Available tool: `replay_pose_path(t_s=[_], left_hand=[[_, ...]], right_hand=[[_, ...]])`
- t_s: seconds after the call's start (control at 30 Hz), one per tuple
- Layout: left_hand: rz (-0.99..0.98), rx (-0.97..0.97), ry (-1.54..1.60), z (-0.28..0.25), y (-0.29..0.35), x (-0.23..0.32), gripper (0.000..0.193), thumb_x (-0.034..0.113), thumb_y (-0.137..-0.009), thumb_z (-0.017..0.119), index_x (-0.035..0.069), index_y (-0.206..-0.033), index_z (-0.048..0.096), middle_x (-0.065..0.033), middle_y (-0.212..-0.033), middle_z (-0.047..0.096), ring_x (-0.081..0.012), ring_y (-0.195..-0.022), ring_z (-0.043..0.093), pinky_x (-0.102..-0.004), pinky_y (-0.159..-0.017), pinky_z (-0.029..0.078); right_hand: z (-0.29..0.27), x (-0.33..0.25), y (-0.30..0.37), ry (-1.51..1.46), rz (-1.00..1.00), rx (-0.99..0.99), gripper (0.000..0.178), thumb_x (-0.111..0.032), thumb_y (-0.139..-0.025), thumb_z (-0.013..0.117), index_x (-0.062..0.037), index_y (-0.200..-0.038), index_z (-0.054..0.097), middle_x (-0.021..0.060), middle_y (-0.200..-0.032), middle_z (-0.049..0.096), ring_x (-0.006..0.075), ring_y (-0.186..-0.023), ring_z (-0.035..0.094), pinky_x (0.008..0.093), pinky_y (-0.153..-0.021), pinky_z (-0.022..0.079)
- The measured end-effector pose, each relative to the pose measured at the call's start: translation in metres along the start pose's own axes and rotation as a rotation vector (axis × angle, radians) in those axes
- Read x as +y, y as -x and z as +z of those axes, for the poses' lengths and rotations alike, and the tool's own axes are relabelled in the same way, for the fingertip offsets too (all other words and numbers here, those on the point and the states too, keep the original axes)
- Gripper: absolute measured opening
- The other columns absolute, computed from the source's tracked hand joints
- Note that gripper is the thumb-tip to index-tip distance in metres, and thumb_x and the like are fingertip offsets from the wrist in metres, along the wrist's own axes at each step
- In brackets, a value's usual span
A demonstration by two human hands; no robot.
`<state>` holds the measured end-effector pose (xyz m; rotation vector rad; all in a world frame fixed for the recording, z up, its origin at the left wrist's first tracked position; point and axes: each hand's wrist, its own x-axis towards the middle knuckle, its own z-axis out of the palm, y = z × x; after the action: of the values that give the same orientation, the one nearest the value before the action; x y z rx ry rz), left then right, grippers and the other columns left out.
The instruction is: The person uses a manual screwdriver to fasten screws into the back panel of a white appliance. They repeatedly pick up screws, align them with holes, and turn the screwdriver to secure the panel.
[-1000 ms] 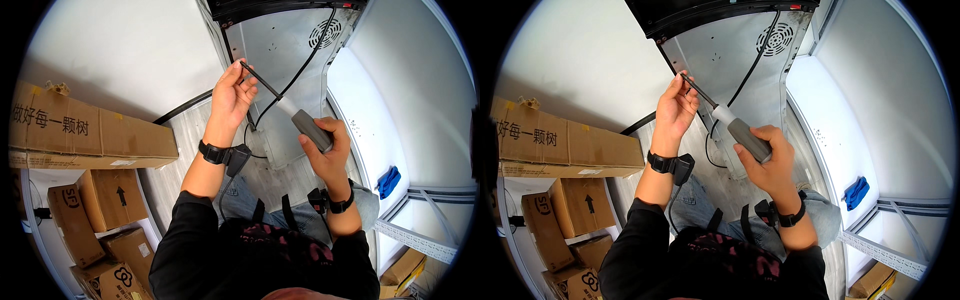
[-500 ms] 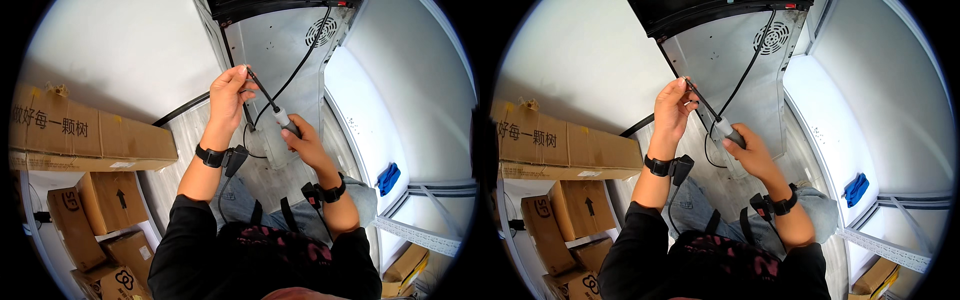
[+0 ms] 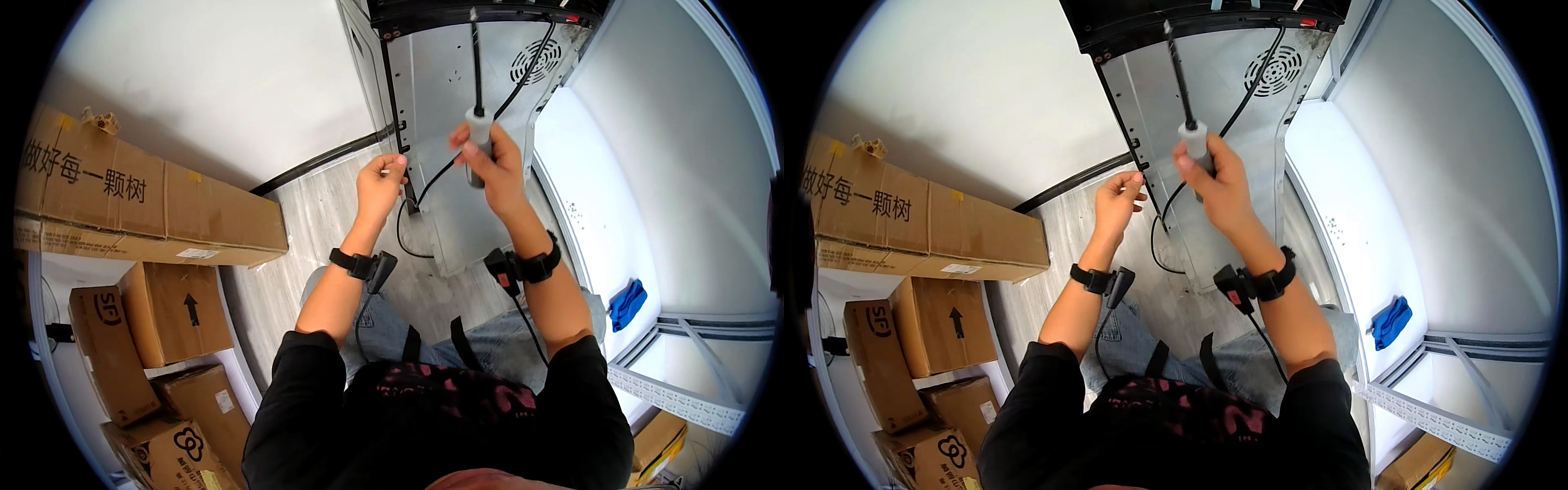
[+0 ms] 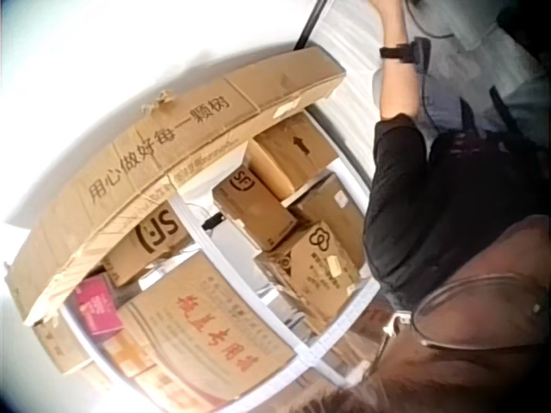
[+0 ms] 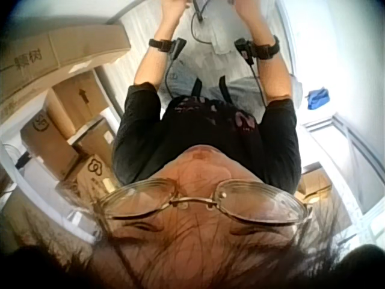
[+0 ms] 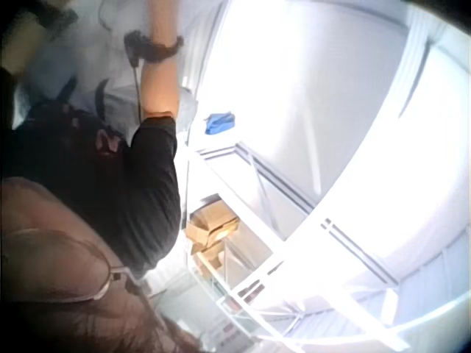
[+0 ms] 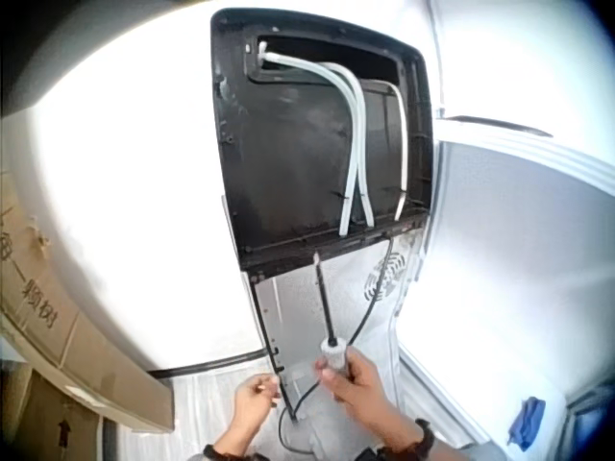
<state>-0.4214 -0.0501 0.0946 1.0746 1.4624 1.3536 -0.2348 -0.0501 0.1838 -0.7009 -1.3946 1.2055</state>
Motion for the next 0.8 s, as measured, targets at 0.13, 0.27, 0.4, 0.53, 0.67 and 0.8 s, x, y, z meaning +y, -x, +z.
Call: replay_pose_path(t_s=[0.13, 0.27, 0.4, 0.53, 0.67, 0.8], left_hand=[[0.112, 0.16, -0.277, 0.014, -0.004, -0.029, 0.026, 0.026, -0.083, 0.067, 0.0, -0.089, 0.065, -0.0091, -0.079, 0.068, -0.0157, -0.062, 0.061, -0.0295, -0.059, 0.048], [0.083, 0.219, -0.398, 0.024, 0.007, -0.044, 0.032, 0.032, -0.082, 0.068, 0.001, -0.089, 0.067, -0.011, -0.078, 0.068, -0.0217, -0.064, 0.064, -0.0325, -0.062, 0.049], [0.106, 0.224, -0.349, 0.031, -0.001, -0.07, 0.036, 0.034, -0.087, 0.065, -0.002, -0.08, 0.068, -0.0072, -0.065, 0.064, -0.0103, -0.057, 0.055, -0.0274, -0.055, 0.044], [0.117, 0.205, -0.305, 0.036, -0.007, -0.072, 0.039, 0.034, -0.088, 0.063, -0.002, -0.076, 0.067, -0.0027, -0.057, 0.056, -0.0082, -0.054, 0.047, -0.0265, -0.052, 0.04], [0.189, 0.266, -0.216, 0.036, -0.017, -0.097, 0.034, 0.03, -0.089, 0.064, -0.002, -0.078, 0.066, 0.0003, -0.059, 0.055, -0.0073, -0.054, 0.044, -0.0251, -0.051, 0.038], [0.188, 0.294, -0.104, 0.042, -0.018, -0.107, 0.027, 0.024, -0.088, 0.066, -0.002, -0.081, 0.066, 0.0003, -0.065, 0.057, -0.0066, -0.057, 0.046, -0.0244, -0.052, 0.039]], right_hand=[[-0.001, -0.024, -0.032, 0.164, -0.22, 0.048, 0.03, -0.024, -0.09, 0.059, -0.0033, -0.111, 0.055, 0.0004, -0.088, 0.055, 0.0081, -0.078, 0.049, 0.0211, -0.068, 0.038], [-0.01, -0.048, -0.055, 0.441, -0.445, 0.07, 0.034, -0.023, -0.088, 0.056, -0.0006, -0.114, 0.055, 0.0111, -0.109, 0.057, 0.0229, -0.108, 0.048, 0.0336, -0.093, 0.037], [-0.009, -0.057, -0.074, 0.503, -0.558, 0.053, 0.037, -0.024, -0.086, 0.056, 0.0013, -0.114, 0.057, 0.0143, -0.124, 0.056, 0.0291, -0.124, 0.042, 0.0381, -0.099, 0.035], [-0.013, -0.062, -0.091, 0.762, -0.794, 0.056, 0.039, -0.024, -0.083, 0.057, -0.0002, -0.115, 0.057, 0.0116, -0.124, 0.056, 0.0295, -0.125, 0.041, 0.0413, -0.103, 0.027], [-0.003, -0.07, -0.098, 0.846, -0.885, 0.046, 0.041, -0.023, -0.081, 0.057, -0.0023, -0.116, 0.058, 0.0091, -0.125, 0.056, 0.0272, -0.125, 0.043, 0.0461, -0.107, 0.016], [-0.001, -0.062, -0.102, 0.778, -0.807, 0.123, 0.037, -0.023, -0.081, 0.056, -0.0013, -0.111, 0.06, 0.012, -0.121, 0.059, 0.0249, -0.119, 0.049, 0.046, -0.106, 0.013]])
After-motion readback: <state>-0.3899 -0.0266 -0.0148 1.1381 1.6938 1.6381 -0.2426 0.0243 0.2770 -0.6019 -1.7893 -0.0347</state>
